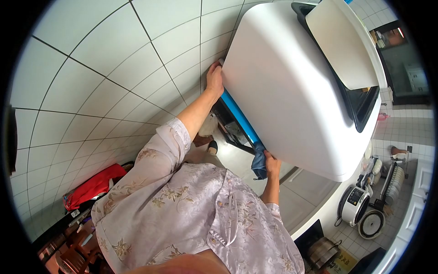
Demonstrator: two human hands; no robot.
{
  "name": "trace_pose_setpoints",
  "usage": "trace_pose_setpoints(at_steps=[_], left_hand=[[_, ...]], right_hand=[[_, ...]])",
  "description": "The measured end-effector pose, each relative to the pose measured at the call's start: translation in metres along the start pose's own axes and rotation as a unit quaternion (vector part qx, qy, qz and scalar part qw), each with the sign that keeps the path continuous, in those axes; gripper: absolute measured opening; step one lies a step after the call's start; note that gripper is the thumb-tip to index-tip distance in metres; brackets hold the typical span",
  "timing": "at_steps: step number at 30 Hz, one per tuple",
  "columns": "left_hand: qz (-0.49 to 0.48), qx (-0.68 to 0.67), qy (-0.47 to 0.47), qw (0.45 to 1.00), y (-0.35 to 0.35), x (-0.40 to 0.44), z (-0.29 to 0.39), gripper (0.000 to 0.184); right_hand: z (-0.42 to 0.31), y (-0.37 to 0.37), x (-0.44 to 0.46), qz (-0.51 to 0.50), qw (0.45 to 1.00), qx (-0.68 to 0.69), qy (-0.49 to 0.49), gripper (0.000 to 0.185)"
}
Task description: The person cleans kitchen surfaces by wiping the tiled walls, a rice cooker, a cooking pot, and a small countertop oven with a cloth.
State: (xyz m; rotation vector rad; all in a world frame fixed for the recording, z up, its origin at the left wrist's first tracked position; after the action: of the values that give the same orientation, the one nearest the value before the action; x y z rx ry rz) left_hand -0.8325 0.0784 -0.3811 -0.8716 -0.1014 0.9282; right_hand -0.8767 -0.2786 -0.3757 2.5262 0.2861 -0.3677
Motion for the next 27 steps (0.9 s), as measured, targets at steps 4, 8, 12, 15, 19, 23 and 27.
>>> trace_pose_setpoints(at_steps=[4, 8, 12, 15, 19, 23, 27], left_hand=[[-0.004, -0.012, -0.002, 1.000, 0.000, 0.000, -0.001, 0.039], [-0.011, 0.015, 0.021, 1.000, -0.003, -0.006, 0.006, 0.039], [-0.013, 0.019, 0.006, 1.000, -0.001, -0.005, 0.003, 0.039], [0.002, -0.010, -0.007, 1.000, -0.001, -0.004, 0.002, 0.038], [0.002, -0.018, -0.007, 1.000, -0.001, -0.004, 0.001, 0.039], [0.011, -0.014, 0.009, 1.000, 0.001, 0.003, -0.007, 0.039], [0.006, -0.018, 0.014, 1.000, -0.001, 0.001, -0.003, 0.039]], right_hand=[[-0.003, -0.001, -0.002, 0.006, 1.000, -0.005, -0.003, 0.038], [0.004, 0.000, 0.000, 0.013, 1.000, 0.010, 0.005, 0.038], [-0.001, 0.001, -0.002, 0.008, 1.000, -0.026, 0.009, 0.038], [0.000, 0.002, -0.001, 0.006, 1.000, -0.027, 0.005, 0.038], [0.008, 0.002, 0.003, 0.011, 0.999, -0.032, 0.016, 0.037], [0.009, 0.001, 0.004, 0.014, 1.000, 0.007, 0.019, 0.034], [0.008, 0.000, 0.004, 0.023, 1.000, 0.011, 0.017, 0.032]])
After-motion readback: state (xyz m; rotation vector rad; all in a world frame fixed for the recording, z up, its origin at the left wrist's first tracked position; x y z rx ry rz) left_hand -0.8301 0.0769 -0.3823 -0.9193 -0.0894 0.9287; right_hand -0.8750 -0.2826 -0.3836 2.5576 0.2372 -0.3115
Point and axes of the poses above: each hand's wrist, its own x-axis towards the middle knuckle, its own y-axis out of the back of the hand, z = x × y, the point moved 1 cm from there along x, towards the middle knuckle, and after that the axes turned 3 degrees about y, right-handed, at the moved point
